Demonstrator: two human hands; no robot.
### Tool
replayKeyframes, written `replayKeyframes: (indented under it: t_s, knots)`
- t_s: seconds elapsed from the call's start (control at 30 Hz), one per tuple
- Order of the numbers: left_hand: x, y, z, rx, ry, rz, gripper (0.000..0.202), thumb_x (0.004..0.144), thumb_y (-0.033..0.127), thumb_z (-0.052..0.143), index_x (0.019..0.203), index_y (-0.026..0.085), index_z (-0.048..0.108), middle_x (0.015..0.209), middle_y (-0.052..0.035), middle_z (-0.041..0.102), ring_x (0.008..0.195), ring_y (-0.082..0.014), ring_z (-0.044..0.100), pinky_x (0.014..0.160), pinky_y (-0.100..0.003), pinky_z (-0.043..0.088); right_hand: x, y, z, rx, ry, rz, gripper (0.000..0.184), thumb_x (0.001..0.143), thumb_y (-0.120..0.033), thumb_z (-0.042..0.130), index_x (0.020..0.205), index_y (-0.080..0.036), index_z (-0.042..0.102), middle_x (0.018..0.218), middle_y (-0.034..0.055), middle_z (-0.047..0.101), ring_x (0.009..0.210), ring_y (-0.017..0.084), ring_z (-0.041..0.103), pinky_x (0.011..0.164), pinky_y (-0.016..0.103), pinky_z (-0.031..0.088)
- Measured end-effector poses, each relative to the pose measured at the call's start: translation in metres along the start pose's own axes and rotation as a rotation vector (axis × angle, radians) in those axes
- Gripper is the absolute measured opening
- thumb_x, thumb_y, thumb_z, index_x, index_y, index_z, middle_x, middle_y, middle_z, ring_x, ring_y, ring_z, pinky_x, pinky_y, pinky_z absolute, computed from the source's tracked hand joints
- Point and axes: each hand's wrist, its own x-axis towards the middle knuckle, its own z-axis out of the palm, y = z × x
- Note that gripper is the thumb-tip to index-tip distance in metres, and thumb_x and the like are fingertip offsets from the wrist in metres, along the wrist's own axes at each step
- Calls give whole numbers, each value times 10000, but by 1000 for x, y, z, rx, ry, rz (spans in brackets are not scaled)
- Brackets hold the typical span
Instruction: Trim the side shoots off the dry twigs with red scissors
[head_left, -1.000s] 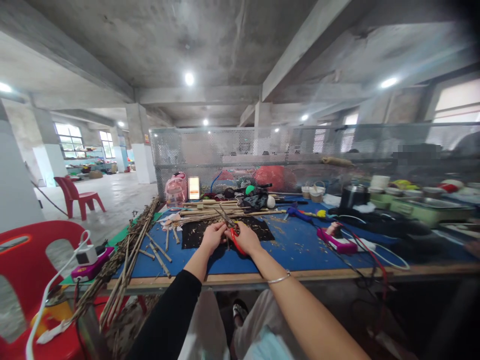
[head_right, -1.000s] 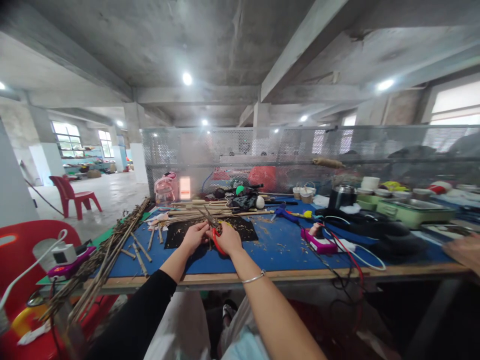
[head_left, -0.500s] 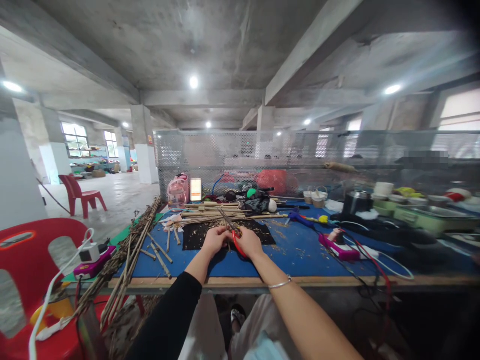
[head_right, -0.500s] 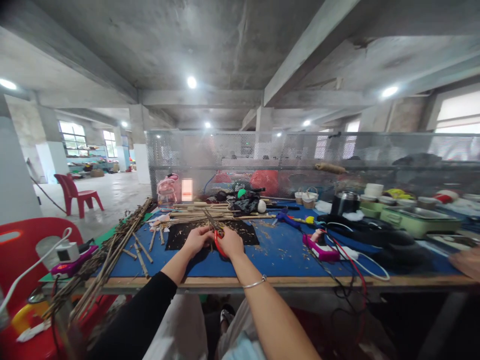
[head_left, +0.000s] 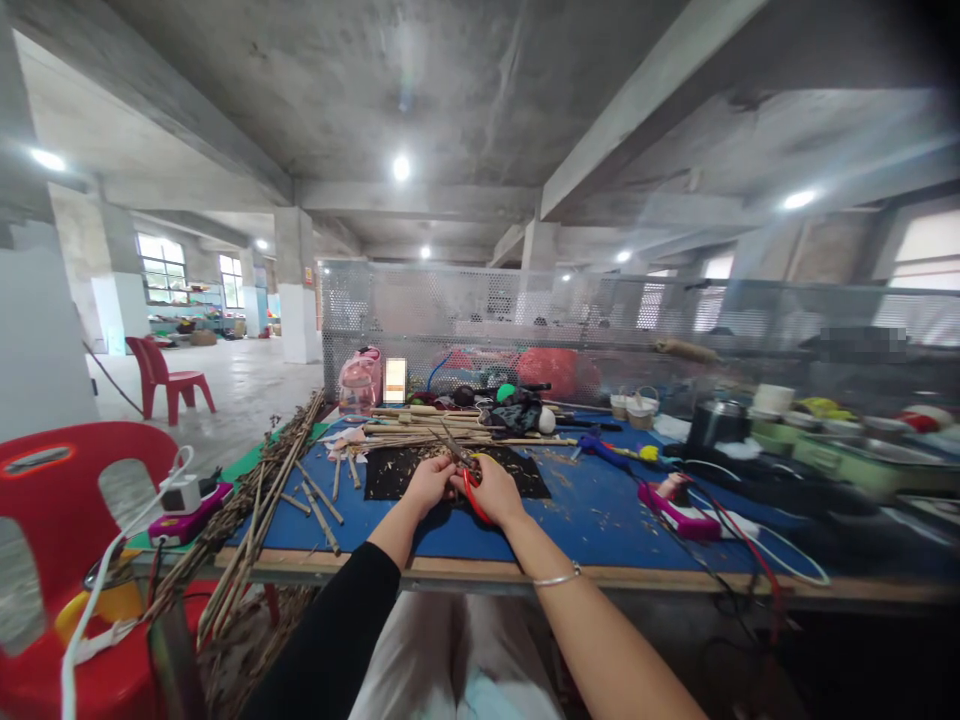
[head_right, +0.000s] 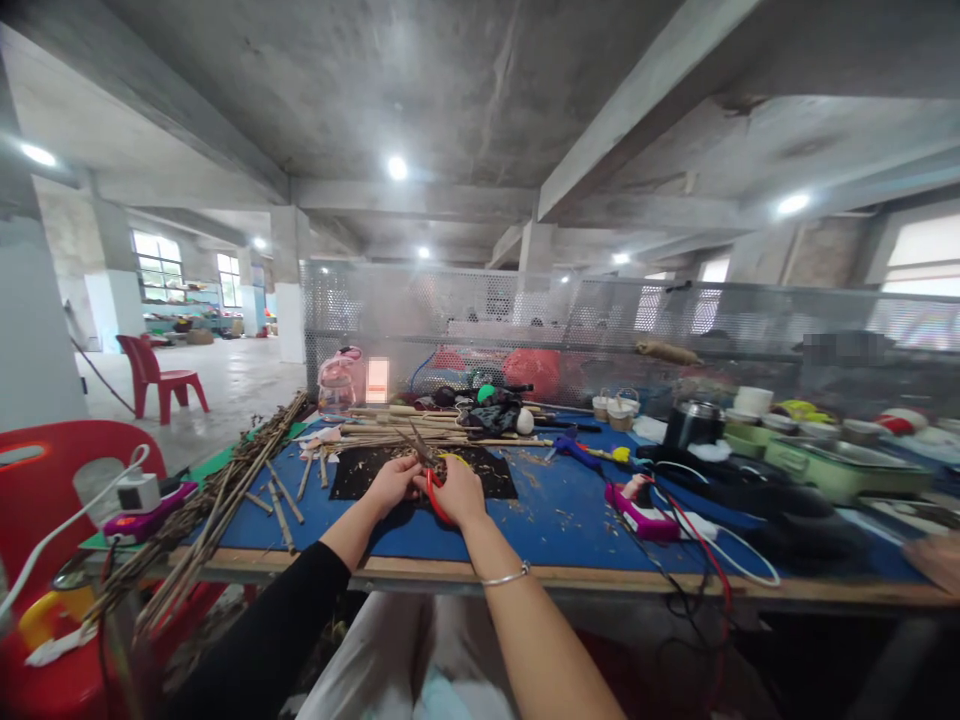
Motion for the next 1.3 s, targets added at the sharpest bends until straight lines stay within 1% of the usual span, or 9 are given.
replayKeyframes:
  t_s: [0.1,0.27,0.43,0.53,0.67,0.87,1.0,1.17,1.3]
  knots:
    - [0,0,0,-16,-2,-2,186,698,263,607,833,142,652,580,4,578,412,-44,436,418,-167,369,0,2,2,-5,6,-6,510,716,-630,463,937,-175,530,946,76,589,907,198,542,719,267,359]
    - [-1,1,2,-16,14,-7,187,703,255,600,841,139,649,550,16,557,400,-41,428,413,-165,367,1,4,4,5,12,-10,527,717,-643,448,958,-179,520,973,85,587,921,204,540,715,274,356]
    - [-2,2,2,-21,-1,12,215,695,255,599,868,134,641,553,16,553,413,-45,434,405,-158,374,0,1,2,42,-37,38,500,741,-638,423,958,-199,526,931,63,616,859,189,576,661,251,359]
    - [-2,3,2,-25,-4,32,234,685,270,608,864,123,639,545,15,547,412,-42,427,402,-151,371,-1,-1,0,19,-47,63,516,725,-658,425,947,-205,533,886,61,636,831,199,592,643,254,359]
    - [-4,5,2,19,5,60,254,689,273,602,894,129,646,601,6,577,426,-38,430,408,-150,375,-1,-1,0,-23,-61,85,543,710,-696,395,885,-206,550,849,73,649,805,211,603,622,255,362]
    - [-3,3,0,76,49,70,286,703,272,596,953,142,648,651,-12,612,456,-46,462,420,-152,381,0,0,-2,-54,-100,112,581,712,-715,358,877,-202,574,855,92,653,823,222,607,631,257,379]
    - [0,1,-2,85,119,67,314,669,282,638,949,138,648,659,-14,615,460,-44,468,426,-150,386,-2,-1,-3,-48,-90,123,572,705,-709,382,907,-208,568,876,85,648,855,222,599,679,269,383]
    - [3,-1,-5,136,180,88,366,600,317,699,906,121,657,632,-17,614,447,-51,465,398,-150,355,-3,-2,-3,-33,-36,36,564,678,-667,477,973,-189,533,958,82,616,915,220,570,713,272,377]
    - [6,-4,-7,170,197,110,397,572,342,713,891,111,662,599,-11,601,432,-52,449,383,-155,329,-2,-1,-2,-53,16,-16,569,685,-663,468,965,-171,520,975,104,604,946,230,548,741,291,370]
